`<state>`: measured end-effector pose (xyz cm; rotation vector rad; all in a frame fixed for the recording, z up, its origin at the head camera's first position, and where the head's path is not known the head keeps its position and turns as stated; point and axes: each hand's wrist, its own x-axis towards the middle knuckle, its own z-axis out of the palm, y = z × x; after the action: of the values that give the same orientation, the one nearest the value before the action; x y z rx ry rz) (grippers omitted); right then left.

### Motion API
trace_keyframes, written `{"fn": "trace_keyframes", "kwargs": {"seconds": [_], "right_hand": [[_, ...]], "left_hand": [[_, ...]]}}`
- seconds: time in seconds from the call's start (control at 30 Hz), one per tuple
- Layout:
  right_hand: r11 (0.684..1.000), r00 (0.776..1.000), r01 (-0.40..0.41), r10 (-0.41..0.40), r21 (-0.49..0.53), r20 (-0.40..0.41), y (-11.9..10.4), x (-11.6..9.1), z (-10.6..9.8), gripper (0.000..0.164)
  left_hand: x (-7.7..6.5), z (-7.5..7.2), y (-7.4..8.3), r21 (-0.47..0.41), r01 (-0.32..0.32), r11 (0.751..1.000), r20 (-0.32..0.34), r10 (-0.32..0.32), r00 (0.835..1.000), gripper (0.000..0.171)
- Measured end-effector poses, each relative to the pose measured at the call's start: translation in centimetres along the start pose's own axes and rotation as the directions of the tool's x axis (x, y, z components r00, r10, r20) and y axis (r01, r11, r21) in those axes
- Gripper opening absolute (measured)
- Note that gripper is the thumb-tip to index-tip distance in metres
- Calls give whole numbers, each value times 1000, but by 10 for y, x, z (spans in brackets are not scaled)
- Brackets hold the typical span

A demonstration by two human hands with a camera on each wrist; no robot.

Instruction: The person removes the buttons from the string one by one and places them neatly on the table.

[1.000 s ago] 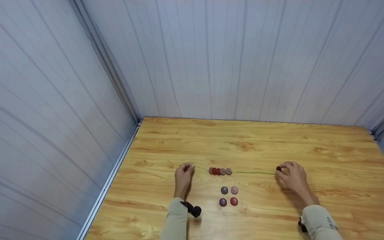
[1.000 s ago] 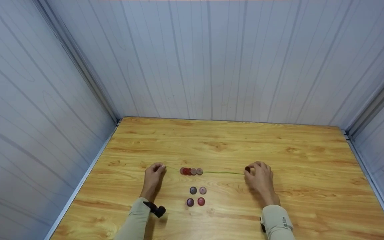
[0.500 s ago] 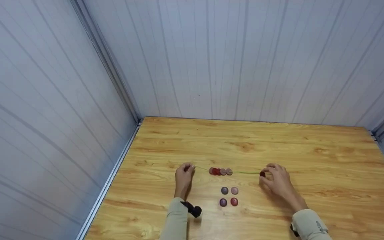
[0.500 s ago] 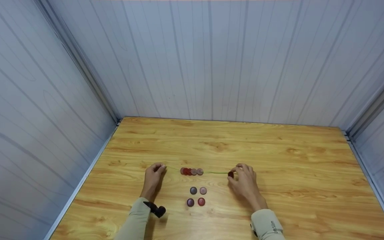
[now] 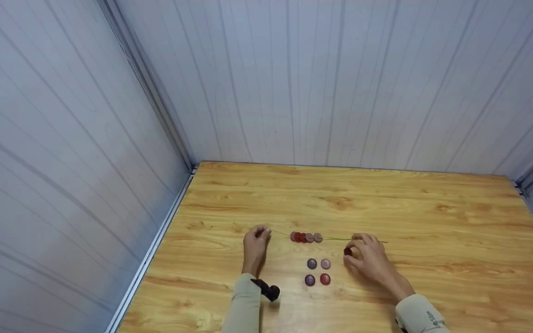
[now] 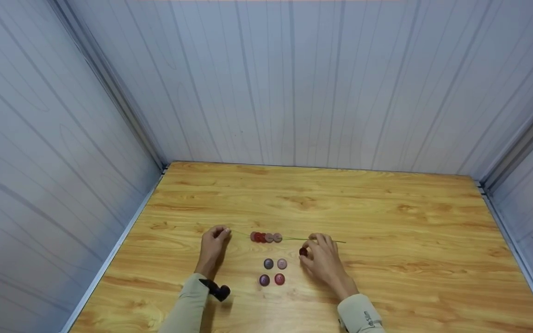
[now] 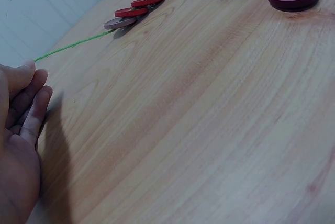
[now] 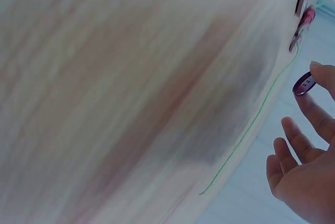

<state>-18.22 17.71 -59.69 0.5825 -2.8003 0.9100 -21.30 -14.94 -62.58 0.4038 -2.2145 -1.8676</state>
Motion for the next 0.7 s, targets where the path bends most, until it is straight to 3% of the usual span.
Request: {"fn": "trace_keyframes", "kwargs": {"seconds": [0.43, 0.7], "right_hand": [[994, 990, 66, -55, -86, 131, -14, -3, 14, 24], [985, 983, 121, -102, -124, 156, -19, -4, 18, 22]], "left_hand": [[-3, -2, 0, -39, 2, 999, 29, -1, 1000, 13], [-2, -1, 1, 18, -22, 1000, 18, 22, 1000, 12]]}}
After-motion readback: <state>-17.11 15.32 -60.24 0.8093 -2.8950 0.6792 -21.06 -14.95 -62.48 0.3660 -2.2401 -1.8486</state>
